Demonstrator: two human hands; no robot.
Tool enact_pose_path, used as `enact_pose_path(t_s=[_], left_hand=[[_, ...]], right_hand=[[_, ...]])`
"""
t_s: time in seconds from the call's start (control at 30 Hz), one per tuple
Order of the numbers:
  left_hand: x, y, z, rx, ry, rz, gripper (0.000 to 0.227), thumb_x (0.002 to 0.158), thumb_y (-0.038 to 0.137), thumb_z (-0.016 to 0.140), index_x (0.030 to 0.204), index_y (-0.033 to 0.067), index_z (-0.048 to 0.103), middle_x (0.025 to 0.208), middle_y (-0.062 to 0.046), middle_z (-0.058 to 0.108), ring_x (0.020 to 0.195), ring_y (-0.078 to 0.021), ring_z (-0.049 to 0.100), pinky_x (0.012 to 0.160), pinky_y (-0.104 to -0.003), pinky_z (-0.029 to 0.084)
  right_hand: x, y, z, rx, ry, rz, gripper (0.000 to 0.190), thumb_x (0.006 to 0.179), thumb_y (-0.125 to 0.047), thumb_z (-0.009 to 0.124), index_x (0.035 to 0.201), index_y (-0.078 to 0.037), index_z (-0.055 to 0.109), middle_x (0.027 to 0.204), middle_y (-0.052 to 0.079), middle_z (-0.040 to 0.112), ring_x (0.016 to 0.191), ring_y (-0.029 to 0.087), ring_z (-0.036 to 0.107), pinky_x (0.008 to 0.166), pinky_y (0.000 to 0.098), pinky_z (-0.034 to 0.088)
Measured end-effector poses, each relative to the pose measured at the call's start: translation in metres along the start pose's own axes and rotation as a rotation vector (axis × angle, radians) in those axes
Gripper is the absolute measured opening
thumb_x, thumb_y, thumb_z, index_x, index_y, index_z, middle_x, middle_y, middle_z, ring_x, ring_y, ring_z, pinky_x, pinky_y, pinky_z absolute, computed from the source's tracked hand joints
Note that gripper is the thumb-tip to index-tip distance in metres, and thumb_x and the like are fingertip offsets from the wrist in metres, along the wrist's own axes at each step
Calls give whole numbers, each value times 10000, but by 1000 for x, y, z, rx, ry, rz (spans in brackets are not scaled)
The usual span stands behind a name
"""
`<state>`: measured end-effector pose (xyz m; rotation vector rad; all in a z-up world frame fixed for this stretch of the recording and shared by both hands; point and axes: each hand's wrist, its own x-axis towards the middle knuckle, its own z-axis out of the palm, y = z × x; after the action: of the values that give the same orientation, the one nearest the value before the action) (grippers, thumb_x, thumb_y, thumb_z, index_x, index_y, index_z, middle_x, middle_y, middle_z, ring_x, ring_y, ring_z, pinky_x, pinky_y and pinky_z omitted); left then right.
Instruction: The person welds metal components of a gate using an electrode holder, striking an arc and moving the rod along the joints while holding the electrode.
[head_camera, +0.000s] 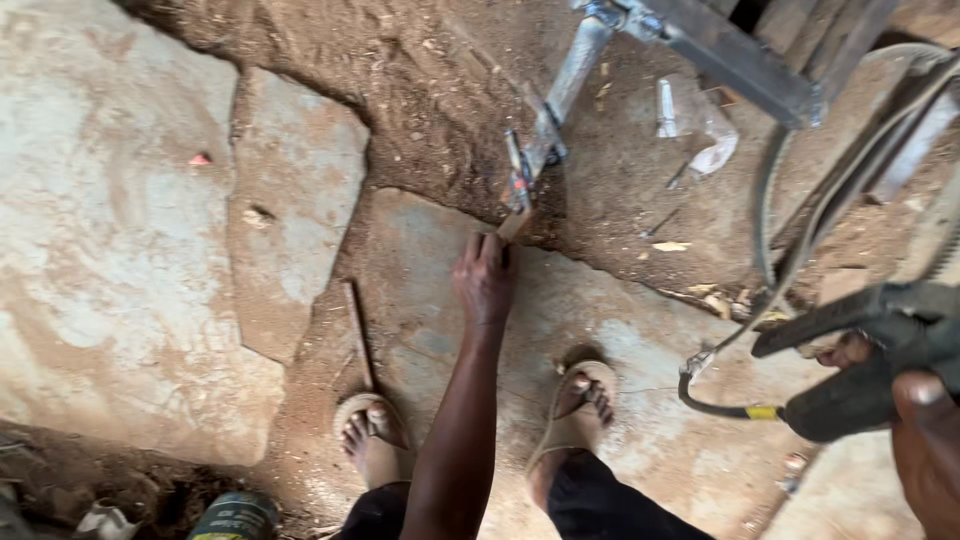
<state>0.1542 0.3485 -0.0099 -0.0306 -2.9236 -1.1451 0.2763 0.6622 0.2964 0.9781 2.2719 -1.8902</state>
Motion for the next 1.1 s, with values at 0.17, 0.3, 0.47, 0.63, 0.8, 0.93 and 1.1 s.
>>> enact_pose_path(t_s=[0.17,0.3,0.47,0.63,0.8,0.93,1.1], left_hand=[[2,-12,9,54,-46,7,250,857,220,791,867,89,579,930,-108,644,765,-333,671,667,-478,555],[-4,-3,3,30,14,-26,318,803,254,823,879,78,569,938,-123,639,782,-378,659,669,-502,542],[-9,8,-3,-53,42,-150,323,795,249,829,900,76,579,972,-124,646,839,-392,663,710,-518,545],[-25,-4,-2,-80,53,-156,210,847,132,773,961,66,610,1045,-184,644,894,-435,649,708,-545,517],[-24,1,-19,-196,1,-166,277,834,106,758,1086,61,653,1185,-202,657,928,-431,679,773,-527,559],[-8,11,-28,-124,-45,-251,185,899,193,778,978,66,668,1140,-199,676,884,-372,703,721,-513,582],[-29,13,-47,-224,-87,-436,139,927,194,747,871,79,693,1027,-81,744,814,-228,720,736,-396,615]], right_hand=[[23,45,9,-80,-158,-148,394,1104,-335,624,1305,-7,541,1052,133,629,997,257,654,963,456,564],[42,54,-1,-61,-218,-141,383,1102,-382,605,1270,-43,546,990,97,619,1025,238,669,1036,477,558],[27,54,0,135,-163,-173,419,1128,-490,549,1308,-114,513,1077,20,555,1103,173,574,1100,437,508],[21,94,14,309,-146,-186,409,1119,-479,559,1297,-111,541,1072,30,578,1058,171,586,1085,416,514],[40,87,79,285,-226,-266,396,1071,-436,595,1272,-97,560,1059,41,601,1044,177,604,1059,416,523],[51,72,92,275,-227,-313,388,1032,-402,625,1252,-87,576,1049,50,619,1034,181,618,1038,416,531],[34,84,89,227,-222,-290,382,984,-360,661,1227,-73,595,1037,61,641,1020,187,635,1011,417,540]])
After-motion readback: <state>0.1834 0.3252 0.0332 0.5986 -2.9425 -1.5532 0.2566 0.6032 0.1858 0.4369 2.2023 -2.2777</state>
